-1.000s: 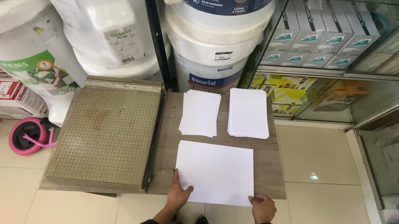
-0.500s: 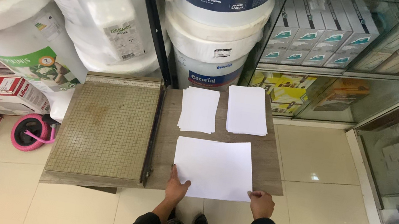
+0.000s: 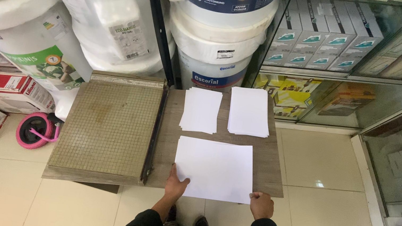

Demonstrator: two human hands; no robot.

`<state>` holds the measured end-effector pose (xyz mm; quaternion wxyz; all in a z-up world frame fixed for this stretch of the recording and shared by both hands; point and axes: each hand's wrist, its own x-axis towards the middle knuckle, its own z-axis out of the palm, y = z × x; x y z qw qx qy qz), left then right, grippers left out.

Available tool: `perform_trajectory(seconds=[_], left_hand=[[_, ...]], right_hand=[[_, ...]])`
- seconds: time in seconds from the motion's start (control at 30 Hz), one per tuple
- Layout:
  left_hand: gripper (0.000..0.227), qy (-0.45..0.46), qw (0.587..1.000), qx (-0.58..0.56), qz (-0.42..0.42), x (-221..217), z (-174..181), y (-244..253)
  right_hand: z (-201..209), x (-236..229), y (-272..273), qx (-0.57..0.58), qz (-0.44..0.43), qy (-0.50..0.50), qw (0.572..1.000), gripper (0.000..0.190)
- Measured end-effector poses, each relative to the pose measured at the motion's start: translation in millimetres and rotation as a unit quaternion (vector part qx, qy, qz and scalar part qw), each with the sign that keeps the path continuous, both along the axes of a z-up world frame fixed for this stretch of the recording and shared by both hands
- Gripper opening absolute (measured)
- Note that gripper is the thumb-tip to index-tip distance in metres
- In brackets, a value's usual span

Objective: The person repeatedly places white sheets of paper on a paper cutter, aligns them, and cuts them in half using the cutter's blade. The cut pieces are stacked on the table. The person handles the paper one at a time throughout the clip.

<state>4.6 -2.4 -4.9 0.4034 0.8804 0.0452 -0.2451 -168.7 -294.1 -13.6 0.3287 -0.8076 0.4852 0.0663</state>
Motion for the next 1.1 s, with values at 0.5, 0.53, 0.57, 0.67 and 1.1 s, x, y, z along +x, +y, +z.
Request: perform_trajectory(seconds=[0.5,0.53,0.57,0.67,1.1], left_hand=[[0.101,0.029,0.998,-0.050,0.009,2,0,8],[0.101,0.028,0.998,-0.051,0.012,2,0,7],[0.101,0.024,0.999,-0.046,0.014,3,-1,7],[0.099,-0.006,0.999,-0.043,0.016,0,7,7],[0.014,0.010,0.940,-0.319,0.122,22,108,45]], right_hand=[[29,-3,5,0.089,-0.063,-0.101,0.989,0.012],[39,-7,4,0.088,-0.061,-0.102,0.989,0.012],[49,-9,4,0.137,-0.080,-0.126,0.979,0.013],[70,-19,1,0.188,-0.102,-0.156,0.964,0.017],[62,1,-15,0.248,-0.141,-0.336,0.898,0.020]])
